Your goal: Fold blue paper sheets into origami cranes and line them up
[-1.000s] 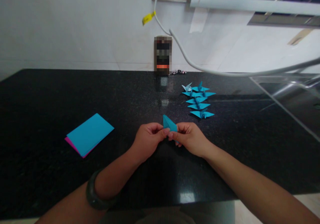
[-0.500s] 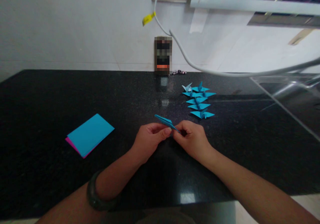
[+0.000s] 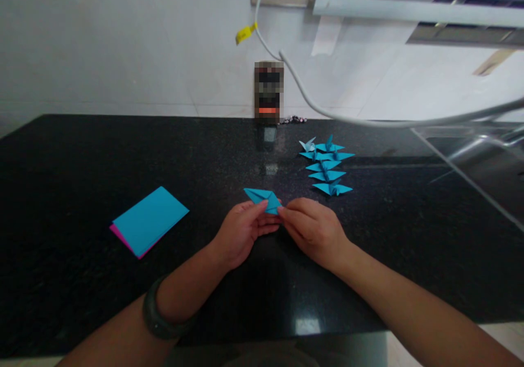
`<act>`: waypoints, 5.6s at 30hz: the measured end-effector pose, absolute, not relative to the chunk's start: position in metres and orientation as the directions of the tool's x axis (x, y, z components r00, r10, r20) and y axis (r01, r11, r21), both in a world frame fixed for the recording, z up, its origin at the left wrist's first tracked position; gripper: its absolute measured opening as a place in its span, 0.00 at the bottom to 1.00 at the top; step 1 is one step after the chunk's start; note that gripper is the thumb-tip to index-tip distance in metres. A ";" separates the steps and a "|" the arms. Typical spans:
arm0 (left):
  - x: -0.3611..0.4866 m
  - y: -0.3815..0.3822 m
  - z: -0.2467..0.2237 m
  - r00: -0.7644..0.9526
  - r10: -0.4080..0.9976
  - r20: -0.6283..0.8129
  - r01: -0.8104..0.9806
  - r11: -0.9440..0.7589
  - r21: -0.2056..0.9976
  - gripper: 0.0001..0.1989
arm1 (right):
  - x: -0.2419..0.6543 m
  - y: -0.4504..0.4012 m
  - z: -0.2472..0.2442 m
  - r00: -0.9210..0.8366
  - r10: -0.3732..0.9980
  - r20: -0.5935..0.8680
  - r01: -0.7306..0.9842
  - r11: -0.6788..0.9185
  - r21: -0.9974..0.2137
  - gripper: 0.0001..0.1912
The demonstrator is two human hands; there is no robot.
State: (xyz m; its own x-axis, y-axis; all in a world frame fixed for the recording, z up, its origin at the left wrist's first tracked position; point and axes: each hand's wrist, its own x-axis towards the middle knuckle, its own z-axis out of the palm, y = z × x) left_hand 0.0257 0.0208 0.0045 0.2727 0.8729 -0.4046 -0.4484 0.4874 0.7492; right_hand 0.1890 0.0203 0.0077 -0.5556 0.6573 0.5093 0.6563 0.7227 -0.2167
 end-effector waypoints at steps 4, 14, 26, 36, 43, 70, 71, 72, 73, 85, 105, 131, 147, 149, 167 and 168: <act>0.025 0.021 0.002 0.290 0.877 -0.384 -0.395 0.475 0.786 0.12 | 0.193 0.022 0.009 -0.542 0.686 0.485 0.631 0.714 -0.303 0.11; 0.028 0.016 0.001 0.392 0.871 -0.297 0.119 0.272 0.955 0.04 | 0.192 0.022 0.004 -0.372 0.816 0.443 0.564 0.577 -0.591 0.16; 0.030 0.016 0.004 0.367 0.853 -0.371 0.129 0.349 0.928 0.03 | 0.189 0.017 0.004 -0.370 0.830 0.417 0.599 0.556 -0.577 0.18; 0.030 0.017 0.008 0.371 0.839 -0.398 0.054 0.408 0.911 0.08 | 0.187 0.020 0.002 -0.413 0.810 0.417 0.571 0.587 -0.574 0.18; 0.030 0.018 0.005 0.302 0.855 -0.422 0.051 0.427 0.903 0.02 | 0.186 0.022 0.000 -0.379 0.814 0.440 0.593 0.579 -0.560 0.16; 0.027 0.021 -0.004 0.353 0.865 -0.357 -0.477 0.494 0.727 0.06 | 0.193 0.038 -0.009 -0.296 0.681 0.670 0.617 0.672 -0.410 0.13; 0.028 0.021 -0.004 0.358 0.869 -0.342 -0.491 0.487 0.722 0.07 | 0.193 0.039 -0.009 -0.313 0.662 0.681 0.642 0.676 -0.362 0.13; 0.028 0.021 -0.004 0.364 0.871 -0.329 -0.501 0.481 0.719 0.07 | 0.194 0.039 -0.009 -0.332 0.645 0.688 0.658 0.681 -0.321 0.13; 0.028 0.021 -0.004 0.368 0.873 -0.320 -0.507 0.477 0.718 0.08 | 0.194 0.039 -0.009 -0.349 0.631 0.692 0.667 0.686 -0.290 0.13; 0.030 0.017 -0.010 0.355 0.906 -0.229 -0.408 0.371 0.834 0.11 | 0.192 0.038 -0.004 -0.271 0.698 0.663 0.647 0.642 -0.411 0.08; 0.032 0.017 -0.001 0.252 0.940 -0.229 -0.272 0.296 0.916 0.12 | 0.191 0.042 -0.006 -0.390 0.654 0.648 0.739 0.642 -0.204 0.16; 0.029 0.020 0.002 0.263 0.906 -0.333 -0.461 0.421 0.781 0.07 | 0.194 0.043 -0.006 -0.313 0.669 0.674 0.602 0.689 -0.404 0.09; 0.029 0.018 -0.003 0.189 0.942 -0.277 -0.355 0.328 0.875 0.13 | 0.193 0.043 -0.009 -0.245 0.785 0.570 0.521 0.602 -0.605 0.05; 0.029 0.018 -0.002 0.188 0.937 -0.294 -0.359 0.345 0.867 0.13 | 0.193 0.042 -0.008 -0.272 0.779 0.565 0.485 0.618 -0.619 0.06; 0.027 0.020 -0.001 0.219 0.924 -0.313 -0.385 0.377 0.842 0.11 | 0.198 0.038 -0.005 -0.470 0.684 0.557 0.457 0.729 -0.509 0.14; 0.027 0.020 0.000 0.216 0.924 -0.314 -0.389 0.377 0.841 0.11 | 0.198 0.038 -0.005 -0.484 0.687 0.542 0.462 0.726 -0.508 0.14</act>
State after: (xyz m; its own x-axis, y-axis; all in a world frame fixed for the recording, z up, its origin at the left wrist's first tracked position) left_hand 0.0274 0.0195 -0.0002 0.2158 0.9244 -0.3145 -0.3887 0.3768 0.8408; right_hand 0.1978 0.0383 -0.0055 -0.4836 0.6872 0.5422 0.4624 0.7265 -0.5083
